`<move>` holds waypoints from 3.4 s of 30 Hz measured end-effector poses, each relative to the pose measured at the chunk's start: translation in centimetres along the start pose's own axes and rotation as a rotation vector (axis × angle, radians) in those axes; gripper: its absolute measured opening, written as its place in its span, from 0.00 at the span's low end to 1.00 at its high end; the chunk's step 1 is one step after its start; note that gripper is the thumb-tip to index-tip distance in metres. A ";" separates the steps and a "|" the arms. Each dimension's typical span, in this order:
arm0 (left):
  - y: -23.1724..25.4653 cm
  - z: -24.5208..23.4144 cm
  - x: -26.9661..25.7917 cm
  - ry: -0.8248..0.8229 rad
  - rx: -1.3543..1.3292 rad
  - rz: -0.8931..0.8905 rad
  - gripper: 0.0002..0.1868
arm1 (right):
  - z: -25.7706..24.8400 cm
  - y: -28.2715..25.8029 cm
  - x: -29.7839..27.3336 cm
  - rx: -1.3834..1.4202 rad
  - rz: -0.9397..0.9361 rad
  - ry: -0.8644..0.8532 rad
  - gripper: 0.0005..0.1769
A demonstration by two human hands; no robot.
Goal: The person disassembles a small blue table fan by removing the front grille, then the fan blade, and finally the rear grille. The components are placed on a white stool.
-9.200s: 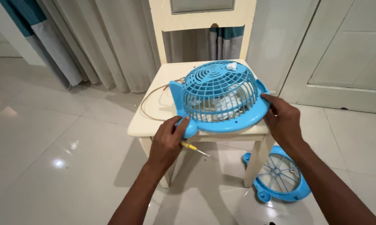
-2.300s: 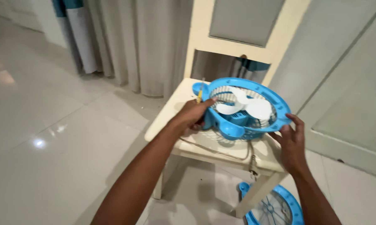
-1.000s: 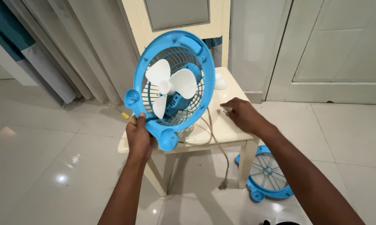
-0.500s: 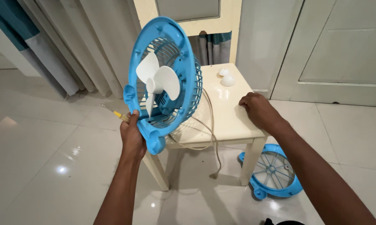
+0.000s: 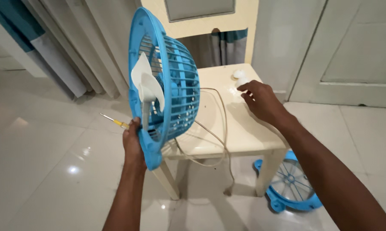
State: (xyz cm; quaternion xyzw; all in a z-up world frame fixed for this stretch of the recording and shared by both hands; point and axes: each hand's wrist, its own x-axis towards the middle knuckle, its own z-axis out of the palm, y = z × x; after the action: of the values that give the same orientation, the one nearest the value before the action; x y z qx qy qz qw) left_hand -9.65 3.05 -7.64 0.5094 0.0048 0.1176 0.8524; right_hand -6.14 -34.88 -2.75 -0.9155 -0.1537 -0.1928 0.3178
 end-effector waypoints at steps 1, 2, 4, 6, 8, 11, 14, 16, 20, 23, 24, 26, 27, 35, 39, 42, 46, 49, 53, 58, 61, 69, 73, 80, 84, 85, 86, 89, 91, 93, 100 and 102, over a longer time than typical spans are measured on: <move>0.1 0.0 0.0 0.004 0.006 -0.016 0.20 | 0.8 -0.1 1.1 0.051 -0.009 0.018 0.12; 0.1 0.0 -0.1 0.009 0.012 -0.032 0.21 | 1.7 -0.2 2.3 0.105 -0.075 0.017 0.13; 0.0 0.1 -0.3 0.016 0.011 -0.062 0.22 | 4.2 -0.7 5.0 0.212 -0.199 0.014 0.15; 0.0 0.3 -0.3 0.017 0.000 -0.081 0.24 | 7.1 -1.6 8.2 0.256 -0.245 -0.092 0.13; 0.2 0.5 -0.3 0.039 0.032 -0.098 0.22 | 9.6 -2.5 10.9 0.362 -0.535 -0.153 0.27; 0.3 0.7 -0.6 0.031 0.021 -0.089 0.20 | 13.0 -3.7 13.2 0.676 -0.292 -0.370 0.25; 0.5 0.9 -0.8 0.007 0.013 -0.081 0.18 | 14.3 -3.1 13.1 0.438 -0.288 -0.447 0.26; 0.8 1.2 -0.9 0.021 0.024 -0.087 0.18 | 14.0 -2.7 13.4 0.296 -0.312 -0.493 0.26; 0.8 1.3 -1.2 0.062 0.011 -0.127 0.18 | 13.5 -1.4 12.3 0.086 -0.310 -0.596 0.28; 0.7 1.9 -1.1 0.046 -0.032 -0.104 0.18 | 13.2 -2.2 12.1 -0.019 -0.422 -0.506 0.29; 0.8 1.9 -1.1 0.047 -0.041 -0.095 0.18 | 13.1 -2.6 12.1 0.050 -0.429 -0.489 0.28; 0.7 1.5 -1.0 0.026 -0.047 -0.074 0.19 | 13.6 -3.4 11.9 0.193 -0.443 -0.463 0.26; 0.5 1.2 -0.9 0.016 -0.052 -0.066 0.19 | 13.9 -3.8 11.8 0.312 -0.348 -0.497 0.24; 0.2 1.1 -0.8 0.008 -0.090 -0.033 0.20 | 13.3 -5.3 10.2 0.008 -0.339 -0.428 0.13; 0.0 1.0 -0.6 0.037 -0.087 -0.049 0.20 | 7.0 -2.2 7.1 0.036 -0.246 -0.294 0.13; -0.2 0.8 -0.7 0.002 -0.092 -0.025 0.19 | 0.8 0.2 4.9 -0.035 -0.096 -0.278 0.08; -0.2 1.1 -0.7 0.006 -0.078 -0.011 0.19 | -3.9 1.9 1.6 -0.128 0.087 -0.255 0.09; -0.1 1.1 -0.9 -0.002 -0.078 -0.010 0.18 | -4.2 2.1 0.1 -0.244 0.127 -0.316 0.09; -0.2 0.9 -0.8 0.010 -0.075 0.000 0.17 | -3.7 2.4 -1.1 -0.247 0.260 -0.325 0.10; -0.3 1.0 -0.8 0.008 -0.080 -0.016 0.16 | -3.9 2.6 -2.0 -0.179 0.234 -0.305 0.11; -0.2 1.0 -0.8 0.012 -0.085 -0.021 0.17 | -3.9 2.8 -2.1 -0.166 0.212 -0.299 0.13; 0.2 1.5 -1.1 -0.008 -0.114 -0.038 0.20 | -3.9 5.4 0.6 -0.126 0.226 -0.282 0.13; 0.4 1.5 -1.3 0.033 -0.061 -0.071 0.21 | -3.1 7.1 5.6 -0.081 0.175 -0.132 0.13; 0.5 1.7 -1.1 0.075 -0.032 -0.138 0.20 | 1.0 9.4 16.5 -0.199 0.091 -0.279 0.13; 0.6 1.6 -1.0 0.097 -0.049 -0.198 0.20 | 4.3 11.4 21.1 -0.270 0.031 -0.380 0.13; 0.6 1.7 -0.8 0.119 -0.062 -0.198 0.20 | 5.0 11.9 22.1 -0.273 0.019 -0.395 0.14; 0.5 1.7 -0.6 0.140 -0.075 -0.198 0.20 | 5.7 12.5 23.0 -0.275 0.007 -0.409 0.15; 0.1 1.6 -0.2 0.192 -0.043 -0.194 0.22 | 7.2 13.9 24.8 -0.294 -0.010 -0.453 0.17; -0.1 1.4 0.0 0.228 -0.006 -0.205 0.23 | 8.0 14.5 25.2 -0.299 -0.034 -0.482 0.18; 0.0 1.1 0.1 0.272 0.019 -0.229 0.23 | 8.4 14.7 25.3 -0.294 -0.081 -0.510 0.17; -0.4 0.7 0.3 0.413 0.144 -0.316 0.25 | 9.5 15.7 25.1 -0.387 -0.207 -0.372 0.09; -0.6 0.4 0.4 0.397 0.144 -0.291 0.26 | 9.7 15.8 25.2 -0.395 -0.262 -0.367 0.08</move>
State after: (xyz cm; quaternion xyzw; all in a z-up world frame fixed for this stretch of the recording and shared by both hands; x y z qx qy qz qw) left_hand -9.07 2.51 -7.96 0.5296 0.2536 0.0909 0.8043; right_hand 24.79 -36.52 -6.64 -0.9515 -0.2851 -0.0897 0.0728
